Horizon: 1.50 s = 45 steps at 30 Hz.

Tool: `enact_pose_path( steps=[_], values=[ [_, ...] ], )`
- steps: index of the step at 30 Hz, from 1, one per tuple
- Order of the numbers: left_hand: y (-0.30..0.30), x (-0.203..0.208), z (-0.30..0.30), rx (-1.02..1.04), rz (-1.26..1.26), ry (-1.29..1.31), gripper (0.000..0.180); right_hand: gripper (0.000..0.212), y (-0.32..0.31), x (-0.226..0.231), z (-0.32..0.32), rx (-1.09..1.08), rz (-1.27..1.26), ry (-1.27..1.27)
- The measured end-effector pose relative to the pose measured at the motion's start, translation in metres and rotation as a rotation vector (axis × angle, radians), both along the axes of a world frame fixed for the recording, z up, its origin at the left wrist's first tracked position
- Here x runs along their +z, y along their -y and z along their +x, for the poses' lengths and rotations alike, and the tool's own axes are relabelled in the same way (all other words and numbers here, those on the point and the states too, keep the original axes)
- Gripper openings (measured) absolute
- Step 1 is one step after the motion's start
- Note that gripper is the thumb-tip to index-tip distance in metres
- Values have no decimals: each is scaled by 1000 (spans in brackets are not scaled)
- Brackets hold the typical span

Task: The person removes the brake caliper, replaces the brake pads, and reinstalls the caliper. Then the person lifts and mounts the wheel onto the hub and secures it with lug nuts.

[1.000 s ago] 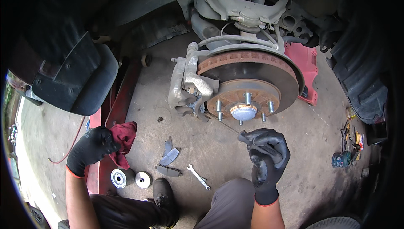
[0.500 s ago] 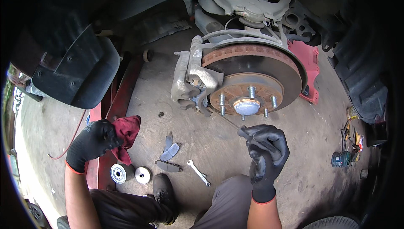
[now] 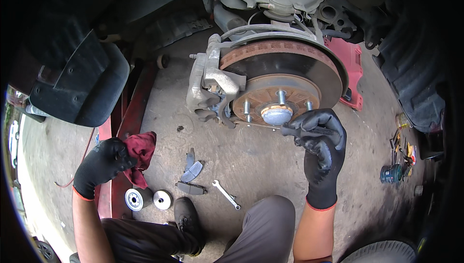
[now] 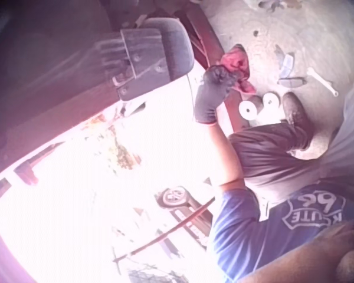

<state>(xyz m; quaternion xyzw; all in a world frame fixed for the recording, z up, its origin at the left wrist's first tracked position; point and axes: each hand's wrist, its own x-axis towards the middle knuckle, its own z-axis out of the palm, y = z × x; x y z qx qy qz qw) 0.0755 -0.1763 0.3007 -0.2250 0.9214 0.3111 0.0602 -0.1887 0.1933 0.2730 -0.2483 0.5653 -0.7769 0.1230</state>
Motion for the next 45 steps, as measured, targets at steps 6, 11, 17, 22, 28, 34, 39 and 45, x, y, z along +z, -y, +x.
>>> enact_pose_path(
  steps=[6, 11, 17, 22, 28, 34, 39, 45],
  values=[
    [5, -8, 2, -40, -47, 0, 28, 22, 6, 1, -2, -38, -34, 38],
    [5, -13, -1, -106, -46, -47, 24, 22, 0, -8, -5, 7, -126, 17],
    [6, -12, 1, -61, -31, 29, 17, 30, 0, -5, -10, -6, 12, 59],
    [13, -14, 2, -51, 19, 19, 20, 23, -1, 14, -3, 55, 144, 30],
    [17, -17, -3, -43, 69, -38, 24, 25, 9, 12, 7, -38, 68, -27],
    [0, -42, -8, -154, -25, 109, 19, 39, -35, 2, 35, -173, -48, -125],
    [-71, -103, -17, -465, 214, 203, 30, 32, -72, -14, 63, -236, 56, -211],
    [-176, -117, -38, -267, 256, -113, 75, 24, -10, -41, 83, -20, 546, -396]
  ],
)
